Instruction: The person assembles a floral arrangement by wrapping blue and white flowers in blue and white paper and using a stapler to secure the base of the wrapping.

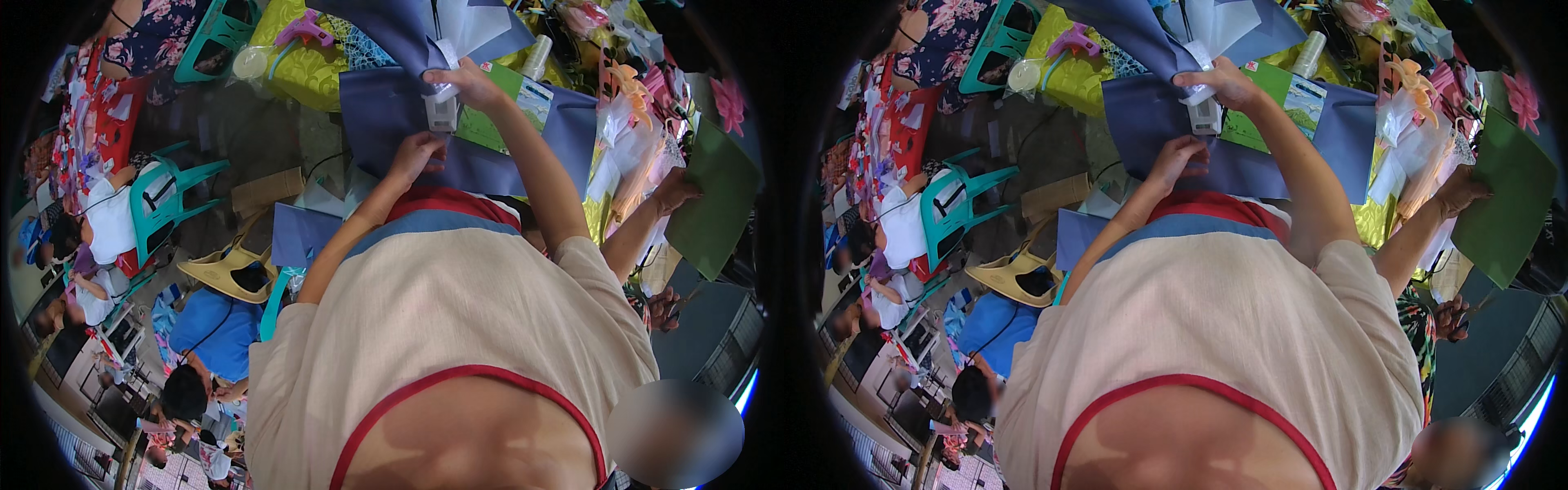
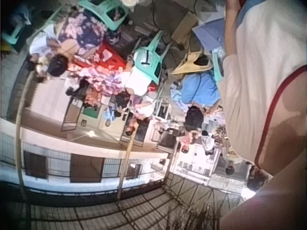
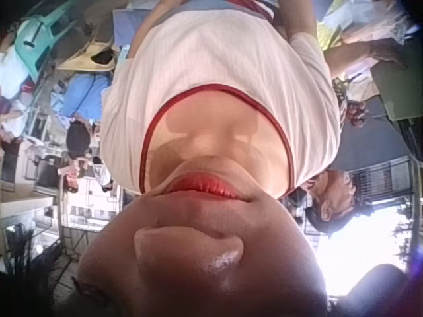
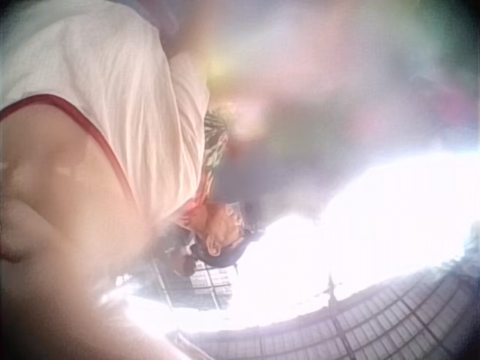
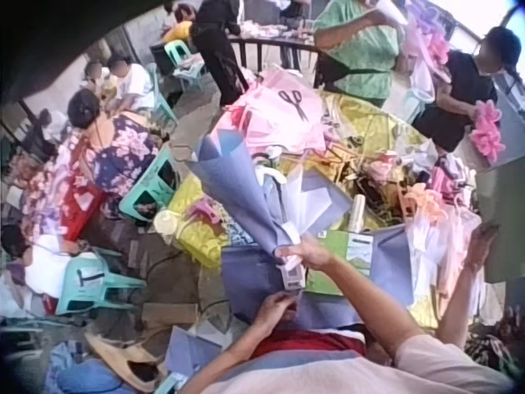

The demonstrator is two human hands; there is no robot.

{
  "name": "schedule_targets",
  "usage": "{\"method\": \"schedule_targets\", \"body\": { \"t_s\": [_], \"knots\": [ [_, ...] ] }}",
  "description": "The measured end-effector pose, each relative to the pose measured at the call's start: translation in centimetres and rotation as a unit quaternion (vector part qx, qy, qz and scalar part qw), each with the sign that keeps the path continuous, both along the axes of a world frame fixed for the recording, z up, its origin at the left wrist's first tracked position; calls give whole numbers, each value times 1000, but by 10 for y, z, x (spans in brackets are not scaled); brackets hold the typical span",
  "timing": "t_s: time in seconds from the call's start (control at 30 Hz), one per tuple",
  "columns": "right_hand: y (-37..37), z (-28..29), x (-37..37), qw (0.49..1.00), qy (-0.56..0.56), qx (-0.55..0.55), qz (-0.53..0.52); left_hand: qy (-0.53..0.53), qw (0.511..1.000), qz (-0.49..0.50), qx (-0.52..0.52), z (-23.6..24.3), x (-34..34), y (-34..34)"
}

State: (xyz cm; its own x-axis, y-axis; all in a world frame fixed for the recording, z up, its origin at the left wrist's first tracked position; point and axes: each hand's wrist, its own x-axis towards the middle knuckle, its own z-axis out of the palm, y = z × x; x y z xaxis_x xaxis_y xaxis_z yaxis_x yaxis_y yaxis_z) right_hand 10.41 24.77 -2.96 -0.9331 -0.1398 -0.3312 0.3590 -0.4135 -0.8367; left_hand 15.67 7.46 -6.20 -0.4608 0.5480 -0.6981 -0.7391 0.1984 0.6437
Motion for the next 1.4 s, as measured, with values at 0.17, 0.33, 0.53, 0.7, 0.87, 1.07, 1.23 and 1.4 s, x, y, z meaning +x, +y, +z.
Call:
{"method": "schedule_targets", "body": {
  "t_s": [0.17,0.33,0.53,0.7,0.87,1.07,1.23,1.4],
  "knots": [
    [-1,1,2,999,-32,-40,2,13,1000,-11,-8,0,2,0],
    [-3,-1,4,999,-33,-23,-2,36,999,-5,-13,-2,4,0],
    [1,-11,3,999,-25,-34,16,39,999,-22,-16,-4,4,-2],
    [8,-24,3,999,-8,-24,32,45,999,9,-4,-2,5,-1],
    [21,-28,4,998,8,-8,55,50,999,19,-1,0,6,-1],
    [16,-23,6,998,5,-18,58,70,996,50,8,3,5,0],
    [12,-20,7,999,-17,-22,35,77,995,67,13,4,6,0],
    [10,1,17,998,-54,-41,-12,73,994,73,27,4,7,0]
  ]
}}
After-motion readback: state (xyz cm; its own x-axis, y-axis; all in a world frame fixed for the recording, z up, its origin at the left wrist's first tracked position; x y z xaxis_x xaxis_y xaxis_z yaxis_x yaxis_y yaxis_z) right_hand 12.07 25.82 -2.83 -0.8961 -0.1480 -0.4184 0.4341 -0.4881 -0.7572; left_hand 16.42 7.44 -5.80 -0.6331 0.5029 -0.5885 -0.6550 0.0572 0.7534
